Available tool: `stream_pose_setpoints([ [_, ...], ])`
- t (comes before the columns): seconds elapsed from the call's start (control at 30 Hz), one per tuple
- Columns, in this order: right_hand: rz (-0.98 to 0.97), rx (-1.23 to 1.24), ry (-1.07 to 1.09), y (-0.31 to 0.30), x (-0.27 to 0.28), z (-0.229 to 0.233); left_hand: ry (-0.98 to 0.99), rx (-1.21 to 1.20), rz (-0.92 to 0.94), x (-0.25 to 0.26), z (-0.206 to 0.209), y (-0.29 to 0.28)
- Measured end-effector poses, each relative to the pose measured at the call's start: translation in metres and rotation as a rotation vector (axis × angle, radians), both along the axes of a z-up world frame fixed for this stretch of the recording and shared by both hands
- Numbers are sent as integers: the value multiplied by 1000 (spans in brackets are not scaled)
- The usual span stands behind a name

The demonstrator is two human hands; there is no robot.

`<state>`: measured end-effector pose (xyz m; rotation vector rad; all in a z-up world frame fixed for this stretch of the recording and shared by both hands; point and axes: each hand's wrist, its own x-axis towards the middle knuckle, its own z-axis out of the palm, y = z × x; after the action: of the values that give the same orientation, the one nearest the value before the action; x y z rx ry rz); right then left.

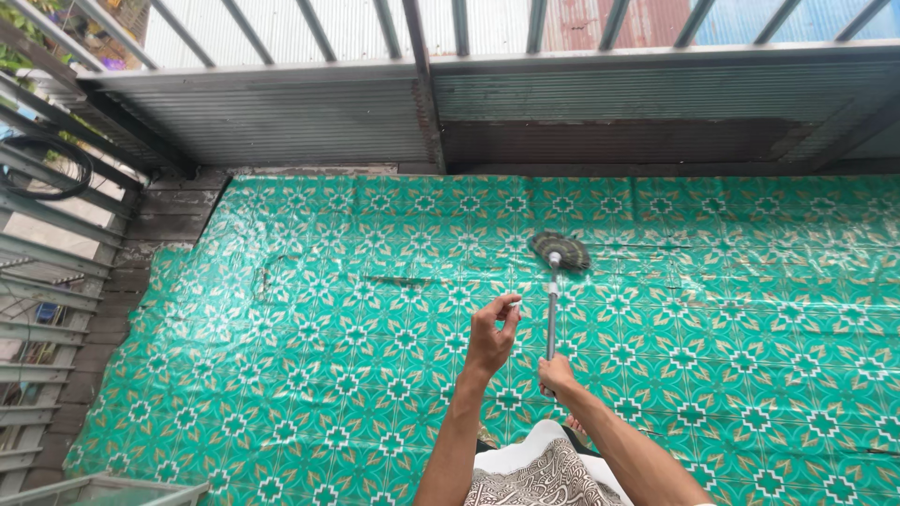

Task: The person mops a green patterned tiled floor using a spin mop. They move the mop back and forth across the surface, covering the area systematically.

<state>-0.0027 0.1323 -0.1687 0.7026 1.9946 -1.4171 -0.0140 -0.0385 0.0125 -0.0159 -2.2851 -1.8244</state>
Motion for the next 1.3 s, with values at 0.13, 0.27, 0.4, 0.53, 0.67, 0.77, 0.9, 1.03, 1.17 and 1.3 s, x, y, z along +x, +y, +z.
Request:
stream_pose_setpoints([
  [0.13,165,46,4,-22,2,-5,2,-2,55,12,-8,-25],
  [0.27,365,139,12,-40,5,-4,-26,13,109,24,-14,-51],
  [0.4,510,225,75,-53,7,-2,-27,-11,191,32,-15,-77],
  [0.53,859,511,299,-31,-6,-1,-82,-2,255,35,-16,-93],
  [0.67,982,660,245,-3,-26,6,-77,19,293,35,-18,-97],
  [0.77,921,738,278,19,-39,7,-77,20,294,28,-20,-88],
  [0.9,847,753,118,59,-56,11,-90,48,249,7,-20,-67],
  [1.03,697,769,27,91,-86,16,-81,35,172,-24,-12,-49],
  [1.17,558,766,-4,127,-116,20,-36,-29,158,-55,-5,-37],
  [1.3,479,724,60,135,-136,10,3,-57,177,-80,-1,-21],
])
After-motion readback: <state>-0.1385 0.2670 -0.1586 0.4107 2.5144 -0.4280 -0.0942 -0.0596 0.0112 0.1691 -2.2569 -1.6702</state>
